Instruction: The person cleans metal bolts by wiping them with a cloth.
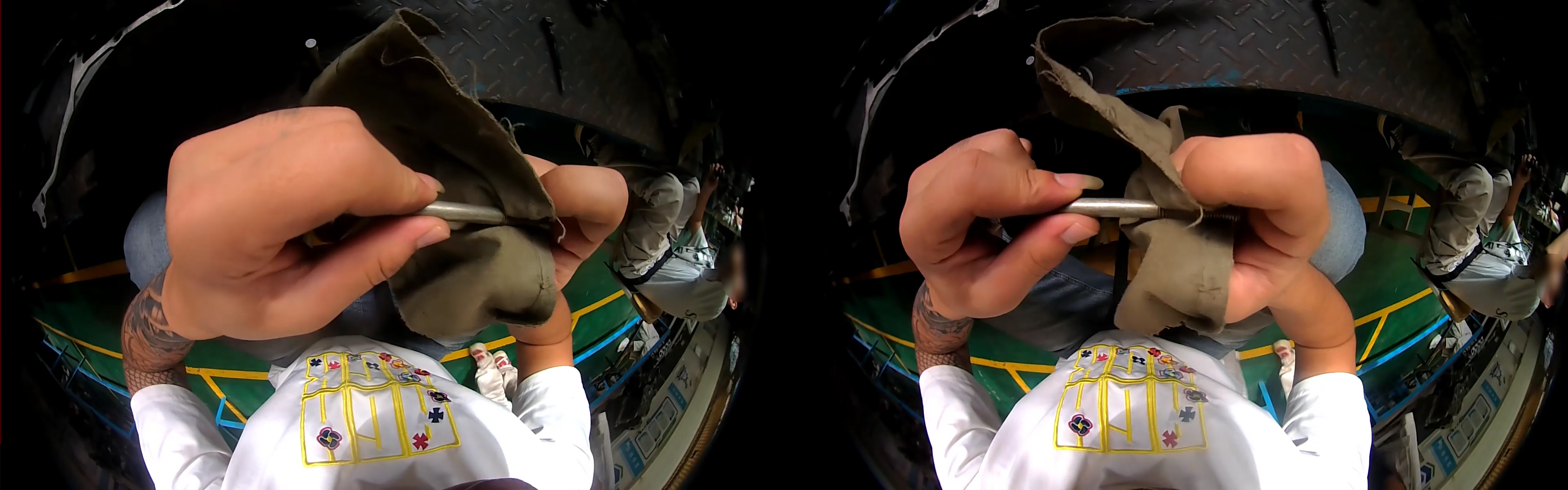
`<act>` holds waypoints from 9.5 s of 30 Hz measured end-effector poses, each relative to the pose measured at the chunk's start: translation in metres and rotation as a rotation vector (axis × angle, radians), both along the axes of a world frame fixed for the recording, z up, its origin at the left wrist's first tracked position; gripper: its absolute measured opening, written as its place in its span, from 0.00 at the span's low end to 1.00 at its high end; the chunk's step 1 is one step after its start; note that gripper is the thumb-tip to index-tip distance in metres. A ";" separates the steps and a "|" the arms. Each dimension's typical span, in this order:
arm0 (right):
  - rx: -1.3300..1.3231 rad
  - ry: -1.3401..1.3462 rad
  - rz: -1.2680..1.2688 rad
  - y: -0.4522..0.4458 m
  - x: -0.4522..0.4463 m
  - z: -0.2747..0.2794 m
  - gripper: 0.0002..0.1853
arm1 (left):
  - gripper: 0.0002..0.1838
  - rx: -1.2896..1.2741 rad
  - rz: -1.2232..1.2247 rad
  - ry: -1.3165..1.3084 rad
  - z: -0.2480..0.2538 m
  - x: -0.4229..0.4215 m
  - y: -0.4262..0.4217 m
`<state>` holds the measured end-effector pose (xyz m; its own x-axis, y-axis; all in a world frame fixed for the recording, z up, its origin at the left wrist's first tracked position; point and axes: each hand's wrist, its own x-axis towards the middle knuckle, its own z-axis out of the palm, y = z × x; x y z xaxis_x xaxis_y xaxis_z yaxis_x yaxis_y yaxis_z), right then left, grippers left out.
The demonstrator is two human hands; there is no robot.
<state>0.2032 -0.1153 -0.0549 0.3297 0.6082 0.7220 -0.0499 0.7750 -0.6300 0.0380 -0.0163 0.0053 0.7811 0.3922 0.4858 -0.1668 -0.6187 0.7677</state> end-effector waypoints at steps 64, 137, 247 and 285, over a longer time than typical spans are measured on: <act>-0.478 -0.014 0.000 -0.020 -0.008 0.026 0.15 | 0.19 0.213 0.006 0.141 0.010 -0.012 0.019; -0.664 -0.113 0.084 -0.017 0.003 0.039 0.25 | 0.13 0.358 0.111 0.122 0.008 -0.002 0.008; -0.912 0.482 0.657 0.000 0.005 0.018 0.10 | 0.14 0.281 -0.040 0.235 0.007 -0.007 0.020; -0.958 0.479 0.705 -0.001 0.007 0.020 0.14 | 0.15 0.366 -0.152 0.113 0.003 -0.002 0.022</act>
<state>0.2098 -0.1161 -0.0353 -0.1698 0.9650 -0.2000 -0.6378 -0.2624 -0.7242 0.0365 0.0055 0.0079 0.8732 0.0851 0.4800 -0.2049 -0.8293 0.5199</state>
